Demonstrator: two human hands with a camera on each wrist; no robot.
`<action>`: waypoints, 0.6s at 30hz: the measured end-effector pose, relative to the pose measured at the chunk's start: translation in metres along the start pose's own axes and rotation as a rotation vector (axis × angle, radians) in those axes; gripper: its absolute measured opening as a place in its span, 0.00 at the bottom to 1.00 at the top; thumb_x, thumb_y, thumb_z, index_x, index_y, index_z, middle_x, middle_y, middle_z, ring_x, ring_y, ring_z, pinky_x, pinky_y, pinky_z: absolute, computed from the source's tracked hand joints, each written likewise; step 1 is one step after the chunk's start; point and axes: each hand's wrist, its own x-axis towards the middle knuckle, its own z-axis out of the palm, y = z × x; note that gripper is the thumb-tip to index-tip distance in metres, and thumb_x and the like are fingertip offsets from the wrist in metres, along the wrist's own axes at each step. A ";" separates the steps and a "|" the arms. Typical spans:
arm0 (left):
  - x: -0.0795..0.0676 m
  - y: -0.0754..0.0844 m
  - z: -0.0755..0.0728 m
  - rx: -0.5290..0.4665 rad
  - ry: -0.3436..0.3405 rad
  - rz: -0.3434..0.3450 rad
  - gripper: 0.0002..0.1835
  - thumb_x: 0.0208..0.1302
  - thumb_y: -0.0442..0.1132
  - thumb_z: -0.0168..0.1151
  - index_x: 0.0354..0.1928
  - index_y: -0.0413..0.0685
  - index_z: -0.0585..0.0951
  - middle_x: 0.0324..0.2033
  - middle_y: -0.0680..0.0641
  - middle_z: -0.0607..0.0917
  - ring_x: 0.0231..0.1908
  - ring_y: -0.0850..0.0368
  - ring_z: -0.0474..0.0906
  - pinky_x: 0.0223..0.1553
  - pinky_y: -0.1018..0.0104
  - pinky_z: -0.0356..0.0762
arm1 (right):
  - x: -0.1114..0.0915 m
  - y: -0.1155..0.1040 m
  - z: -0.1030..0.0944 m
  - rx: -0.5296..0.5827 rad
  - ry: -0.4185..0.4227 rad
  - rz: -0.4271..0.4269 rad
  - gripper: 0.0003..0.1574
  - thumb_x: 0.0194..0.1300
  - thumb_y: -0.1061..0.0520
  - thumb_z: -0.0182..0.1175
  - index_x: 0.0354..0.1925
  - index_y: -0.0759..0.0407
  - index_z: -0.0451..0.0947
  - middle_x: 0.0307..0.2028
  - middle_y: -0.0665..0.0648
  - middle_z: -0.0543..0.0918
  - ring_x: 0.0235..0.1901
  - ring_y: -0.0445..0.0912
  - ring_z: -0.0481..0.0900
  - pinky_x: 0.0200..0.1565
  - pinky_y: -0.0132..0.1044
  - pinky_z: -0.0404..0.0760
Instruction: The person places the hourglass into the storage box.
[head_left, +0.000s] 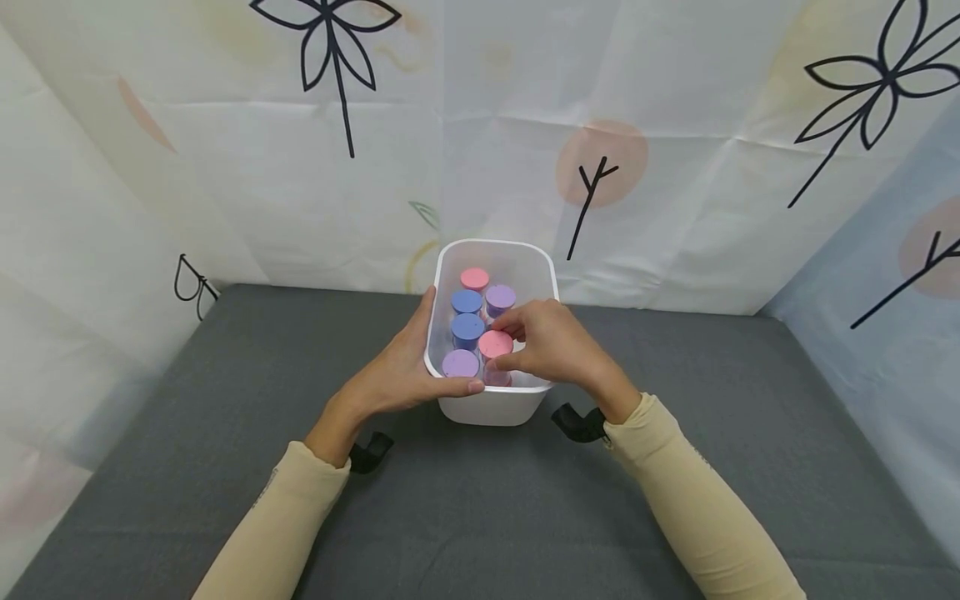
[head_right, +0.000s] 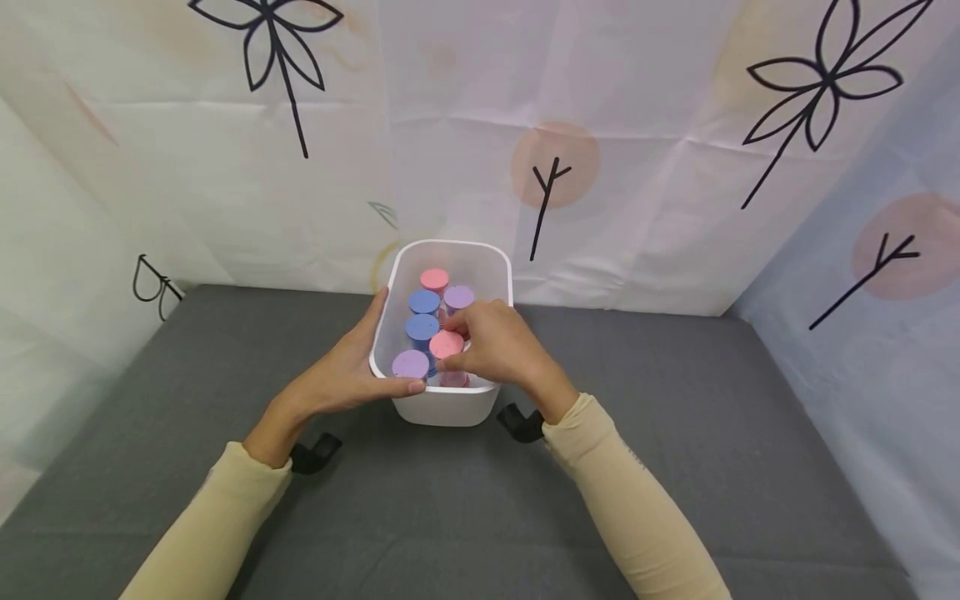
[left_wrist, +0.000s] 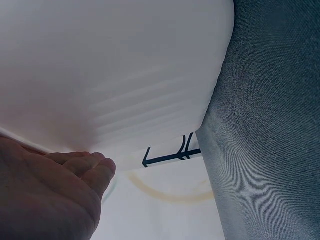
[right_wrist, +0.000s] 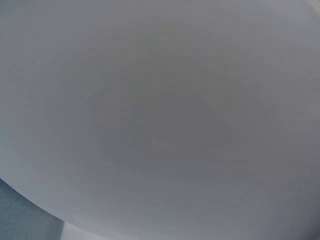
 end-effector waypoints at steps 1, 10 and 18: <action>0.000 0.000 0.000 -0.001 0.001 0.001 0.67 0.47 0.50 0.83 0.78 0.74 0.41 0.73 0.49 0.62 0.65 0.48 0.69 0.55 0.46 0.77 | 0.000 0.000 0.001 -0.017 0.000 0.007 0.25 0.50 0.56 0.80 0.47 0.62 0.88 0.36 0.52 0.89 0.37 0.43 0.86 0.44 0.42 0.81; 0.000 0.002 -0.001 0.011 0.007 0.007 0.66 0.46 0.50 0.84 0.78 0.73 0.43 0.72 0.49 0.63 0.65 0.53 0.69 0.58 0.43 0.75 | 0.001 -0.003 0.006 -0.179 0.011 0.010 0.20 0.52 0.53 0.80 0.42 0.60 0.89 0.33 0.51 0.88 0.33 0.46 0.83 0.36 0.39 0.78; -0.003 0.016 0.000 -0.027 0.000 -0.019 0.65 0.48 0.41 0.83 0.78 0.66 0.44 0.71 0.47 0.63 0.65 0.44 0.68 0.58 0.39 0.73 | 0.000 -0.006 0.008 -0.220 -0.011 0.045 0.25 0.52 0.50 0.80 0.46 0.61 0.89 0.38 0.55 0.90 0.38 0.47 0.85 0.41 0.41 0.82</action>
